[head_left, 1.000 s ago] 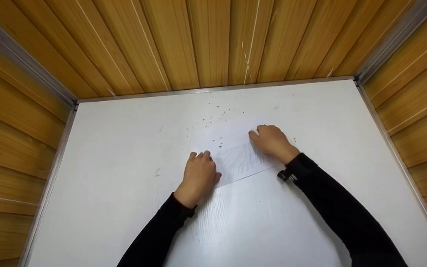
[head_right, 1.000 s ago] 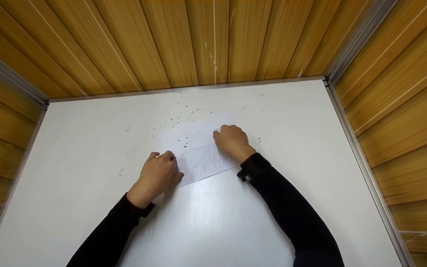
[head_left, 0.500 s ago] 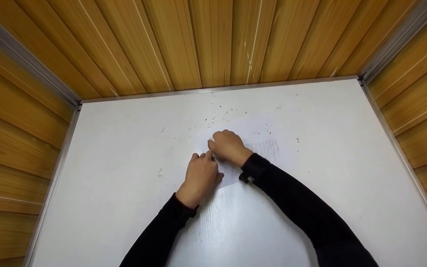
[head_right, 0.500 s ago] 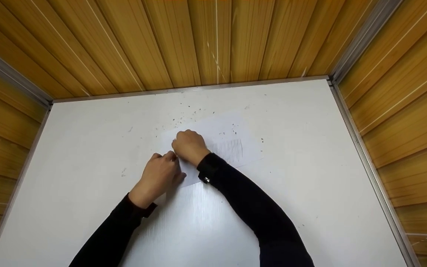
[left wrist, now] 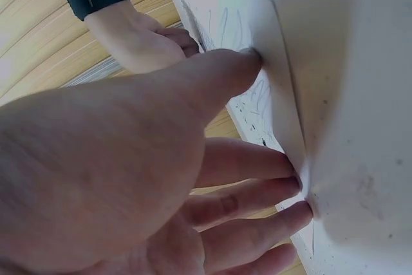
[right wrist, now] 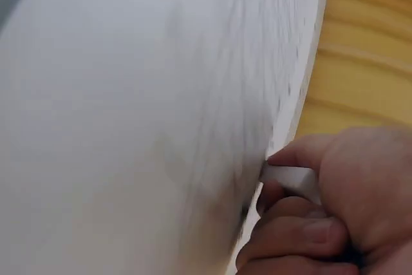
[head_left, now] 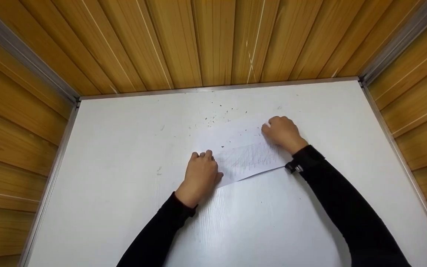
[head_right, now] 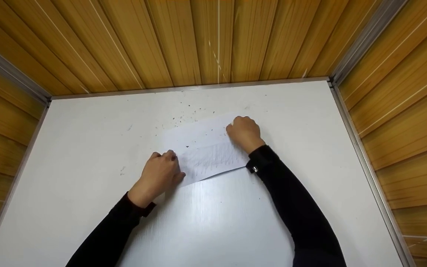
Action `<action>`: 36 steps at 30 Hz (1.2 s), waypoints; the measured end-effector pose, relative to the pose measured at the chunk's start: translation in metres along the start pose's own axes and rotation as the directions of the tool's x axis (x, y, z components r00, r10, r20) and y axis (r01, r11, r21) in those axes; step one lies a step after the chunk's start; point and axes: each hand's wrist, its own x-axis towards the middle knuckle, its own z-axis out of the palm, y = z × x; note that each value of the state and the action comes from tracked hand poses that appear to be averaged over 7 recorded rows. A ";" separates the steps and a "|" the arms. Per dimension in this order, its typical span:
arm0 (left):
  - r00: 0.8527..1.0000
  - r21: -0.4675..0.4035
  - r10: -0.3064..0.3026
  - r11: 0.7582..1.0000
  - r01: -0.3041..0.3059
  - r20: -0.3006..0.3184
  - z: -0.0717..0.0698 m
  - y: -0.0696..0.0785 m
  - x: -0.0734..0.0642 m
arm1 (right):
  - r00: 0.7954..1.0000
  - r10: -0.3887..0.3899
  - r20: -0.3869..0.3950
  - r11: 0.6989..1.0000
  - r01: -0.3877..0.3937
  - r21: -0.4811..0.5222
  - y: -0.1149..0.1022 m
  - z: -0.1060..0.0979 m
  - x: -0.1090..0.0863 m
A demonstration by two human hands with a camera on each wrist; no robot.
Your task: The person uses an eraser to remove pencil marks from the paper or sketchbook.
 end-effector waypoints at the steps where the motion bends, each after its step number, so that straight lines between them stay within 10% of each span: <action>1: 1.000 -0.003 0.001 1.000 -0.001 0.003 0.000 0.000 0.000 | 1.000 0.007 -0.003 1.000 -0.007 0.004 0.002 -0.001 -0.001; 16: 1.000 -0.058 -0.001 0.998 0.001 0.010 0.001 0.002 0.003 | 0.970 -0.214 0.116 0.970 0.226 -0.094 -0.108 0.065 -0.035; 36: 1.000 0.005 -0.019 1.000 0.019 -0.015 -0.001 0.006 0.002 | 1.000 -0.026 0.005 0.999 0.026 -0.043 0.017 -0.003 -0.037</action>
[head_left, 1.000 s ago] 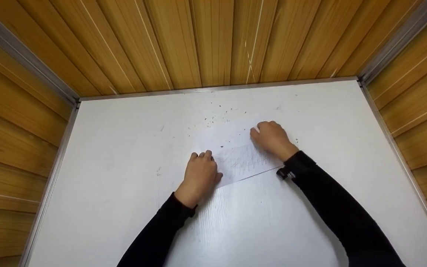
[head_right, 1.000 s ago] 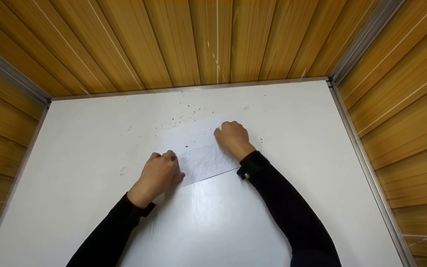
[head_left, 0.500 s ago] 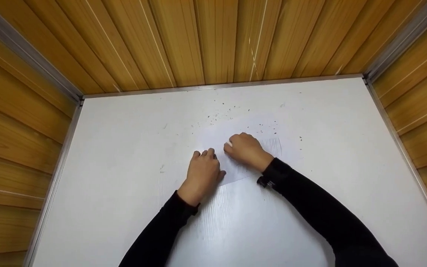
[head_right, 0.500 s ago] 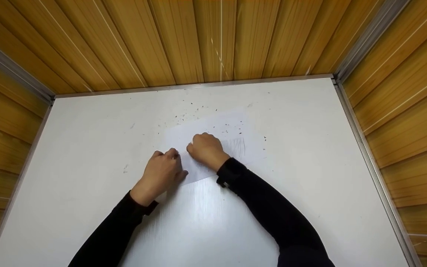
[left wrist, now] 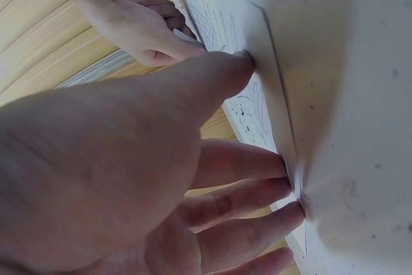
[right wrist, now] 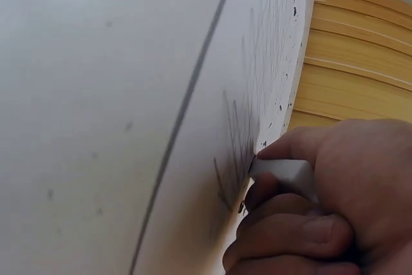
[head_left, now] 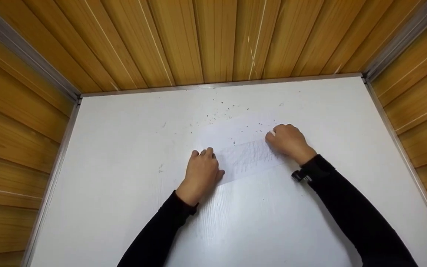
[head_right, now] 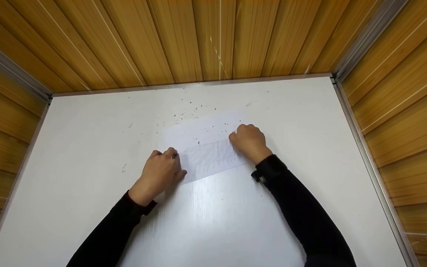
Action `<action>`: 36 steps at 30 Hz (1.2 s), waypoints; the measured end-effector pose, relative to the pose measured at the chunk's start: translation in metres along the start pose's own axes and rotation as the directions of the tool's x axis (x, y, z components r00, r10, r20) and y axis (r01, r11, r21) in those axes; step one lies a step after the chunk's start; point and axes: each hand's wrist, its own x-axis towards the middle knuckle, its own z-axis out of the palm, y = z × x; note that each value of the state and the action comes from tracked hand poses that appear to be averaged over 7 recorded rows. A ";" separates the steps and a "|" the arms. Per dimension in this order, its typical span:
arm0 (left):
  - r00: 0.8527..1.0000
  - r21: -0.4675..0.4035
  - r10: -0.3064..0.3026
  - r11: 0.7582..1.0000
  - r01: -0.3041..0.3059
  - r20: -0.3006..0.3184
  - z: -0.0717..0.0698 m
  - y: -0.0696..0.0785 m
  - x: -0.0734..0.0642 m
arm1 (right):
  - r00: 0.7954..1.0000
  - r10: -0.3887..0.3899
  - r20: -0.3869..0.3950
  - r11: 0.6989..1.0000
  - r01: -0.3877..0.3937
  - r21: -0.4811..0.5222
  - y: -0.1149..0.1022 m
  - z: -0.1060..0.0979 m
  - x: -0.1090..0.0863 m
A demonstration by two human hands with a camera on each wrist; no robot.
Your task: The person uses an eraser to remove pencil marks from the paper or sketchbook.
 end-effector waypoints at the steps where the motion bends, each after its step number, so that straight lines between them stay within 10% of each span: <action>1: 1.000 -0.011 -0.002 1.000 0.002 0.000 0.000 0.000 0.000 | 1.000 -0.002 -0.005 1.000 0.002 0.003 0.000 0.000 -0.001; 20: 0.999 -0.027 0.015 0.999 -0.016 -0.036 0.003 0.000 0.003 | 0.979 -0.186 0.085 0.980 0.190 -0.055 -0.117 0.053 0.001; 36: 1.000 -0.038 0.000 0.999 0.000 0.008 0.005 -0.003 0.002 | 0.999 -0.030 0.037 0.999 0.031 -0.009 0.015 -0.006 -0.002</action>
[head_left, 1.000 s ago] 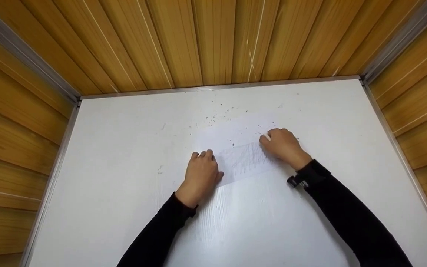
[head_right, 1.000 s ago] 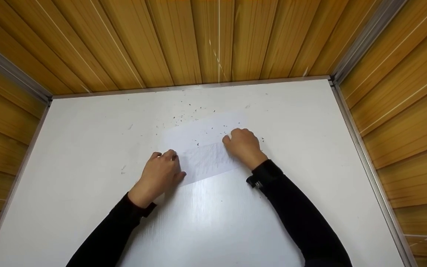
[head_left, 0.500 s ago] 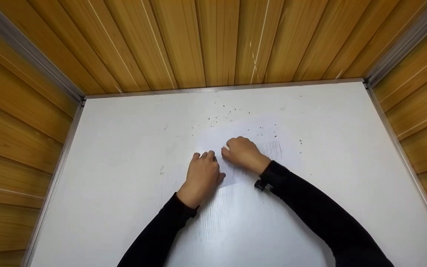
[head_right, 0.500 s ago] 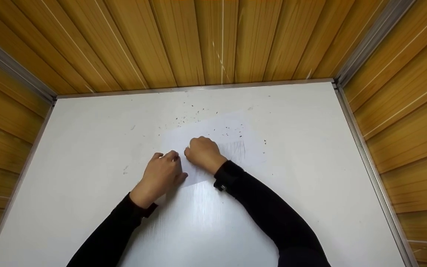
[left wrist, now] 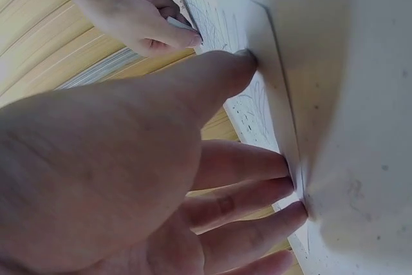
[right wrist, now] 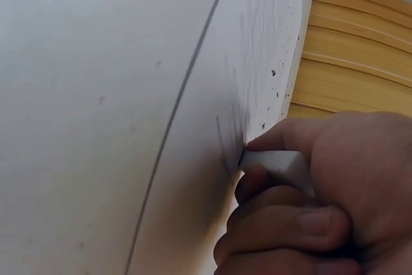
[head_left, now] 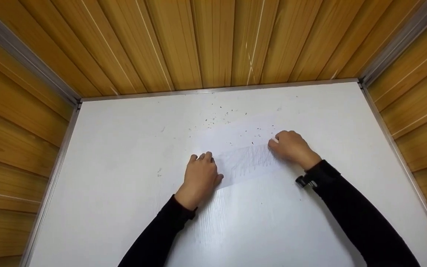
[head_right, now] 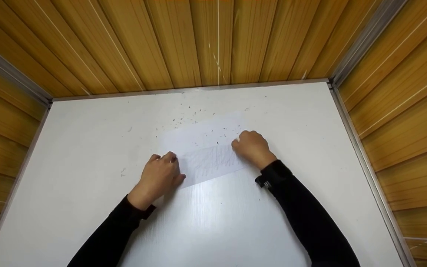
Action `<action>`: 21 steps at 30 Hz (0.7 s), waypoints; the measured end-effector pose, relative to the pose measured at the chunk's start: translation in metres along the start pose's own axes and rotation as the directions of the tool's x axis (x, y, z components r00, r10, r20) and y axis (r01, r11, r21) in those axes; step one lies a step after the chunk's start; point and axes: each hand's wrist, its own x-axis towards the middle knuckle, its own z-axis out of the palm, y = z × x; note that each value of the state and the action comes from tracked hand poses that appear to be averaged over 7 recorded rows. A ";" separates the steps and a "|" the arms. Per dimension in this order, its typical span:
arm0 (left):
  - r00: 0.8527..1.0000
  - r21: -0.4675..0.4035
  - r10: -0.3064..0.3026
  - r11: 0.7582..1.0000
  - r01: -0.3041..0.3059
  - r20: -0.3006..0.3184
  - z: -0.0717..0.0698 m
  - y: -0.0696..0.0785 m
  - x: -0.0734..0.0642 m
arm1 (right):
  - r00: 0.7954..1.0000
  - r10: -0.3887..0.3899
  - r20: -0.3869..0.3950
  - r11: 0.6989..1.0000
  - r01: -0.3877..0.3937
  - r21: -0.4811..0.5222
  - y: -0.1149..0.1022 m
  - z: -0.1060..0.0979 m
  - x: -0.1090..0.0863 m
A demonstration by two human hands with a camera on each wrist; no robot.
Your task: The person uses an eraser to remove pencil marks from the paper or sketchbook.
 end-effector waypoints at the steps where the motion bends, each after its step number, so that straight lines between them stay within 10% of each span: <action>1: 1.000 -0.005 -0.001 1.000 0.001 -0.006 0.000 -0.001 -0.001 | 1.000 -0.001 0.000 1.000 0.001 0.003 0.000 0.000 0.000; 12: 0.999 -0.030 -0.016 0.999 0.015 -0.040 -0.002 0.003 0.003 | 1.000 0.006 -0.020 1.000 -0.005 0.021 -0.014 0.001 -0.005; 21: 1.000 -0.033 0.021 0.999 -0.022 -0.016 -0.007 0.003 0.000 | 0.995 -0.087 0.054 0.996 0.085 0.036 -0.073 0.023 0.000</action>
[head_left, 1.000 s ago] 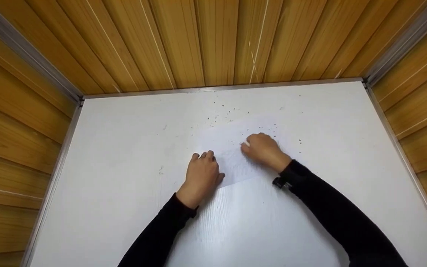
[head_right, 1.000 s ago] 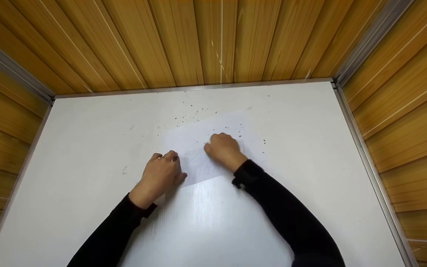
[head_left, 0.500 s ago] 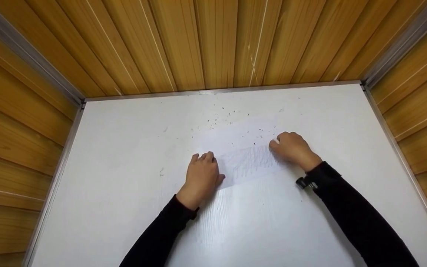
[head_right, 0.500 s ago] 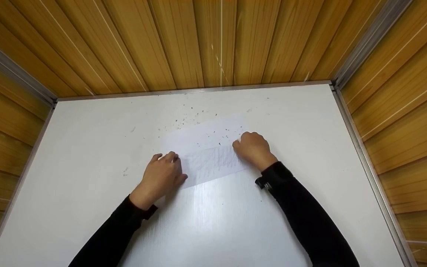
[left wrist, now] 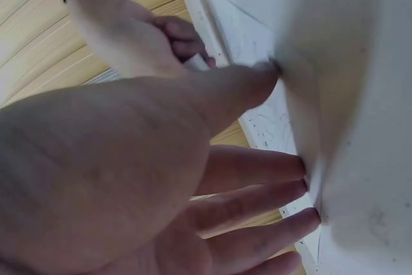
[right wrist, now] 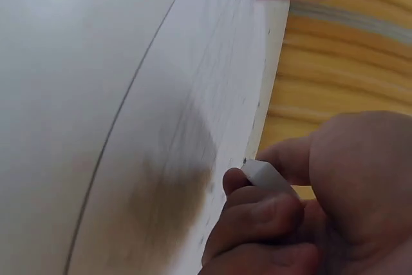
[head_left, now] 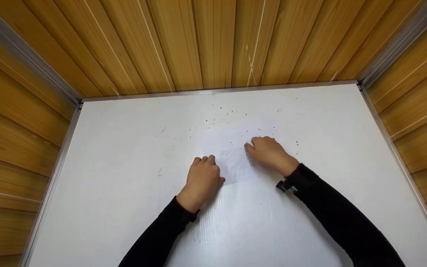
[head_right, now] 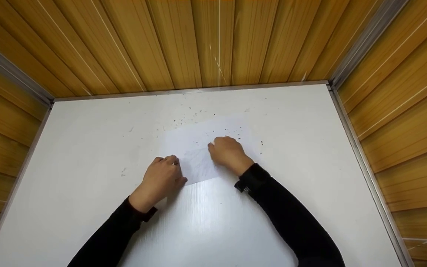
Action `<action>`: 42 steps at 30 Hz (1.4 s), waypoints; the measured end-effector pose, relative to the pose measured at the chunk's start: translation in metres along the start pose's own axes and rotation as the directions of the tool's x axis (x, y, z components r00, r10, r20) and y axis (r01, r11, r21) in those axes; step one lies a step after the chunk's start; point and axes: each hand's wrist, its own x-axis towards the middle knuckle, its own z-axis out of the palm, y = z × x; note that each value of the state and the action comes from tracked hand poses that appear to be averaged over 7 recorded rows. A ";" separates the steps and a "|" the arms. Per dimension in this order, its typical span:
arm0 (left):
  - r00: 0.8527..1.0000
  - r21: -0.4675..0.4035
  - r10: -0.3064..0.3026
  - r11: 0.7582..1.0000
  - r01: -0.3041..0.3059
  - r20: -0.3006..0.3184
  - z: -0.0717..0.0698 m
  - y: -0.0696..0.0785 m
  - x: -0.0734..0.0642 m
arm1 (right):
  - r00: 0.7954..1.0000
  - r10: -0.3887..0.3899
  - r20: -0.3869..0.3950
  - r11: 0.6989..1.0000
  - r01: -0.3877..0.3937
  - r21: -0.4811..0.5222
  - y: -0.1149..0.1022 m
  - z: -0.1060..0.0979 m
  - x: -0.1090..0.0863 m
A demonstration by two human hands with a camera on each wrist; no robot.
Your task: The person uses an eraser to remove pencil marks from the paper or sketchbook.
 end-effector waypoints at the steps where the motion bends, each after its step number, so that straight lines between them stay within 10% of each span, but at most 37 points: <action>1: 1.000 0.004 0.004 1.000 -0.004 0.005 0.001 0.000 0.000 | 1.000 -0.012 0.017 1.000 0.013 -0.011 -0.009 0.005 0.002; 12: 1.000 0.037 -0.003 0.999 0.003 -0.014 0.002 0.001 -0.001 | 0.993 -0.117 0.007 0.988 0.118 -0.105 -0.070 0.047 0.023; 30: 1.000 0.076 0.001 0.997 -0.001 -0.003 -0.003 0.001 -0.004 | 0.992 0.120 -0.049 0.991 -0.123 -0.051 0.062 -0.030 -0.011; 42: 1.000 0.050 0.015 0.999 -0.015 0.013 -0.001 -0.005 -0.002 | 1.000 -0.020 0.003 1.000 0.020 0.000 -0.041 0.015 0.012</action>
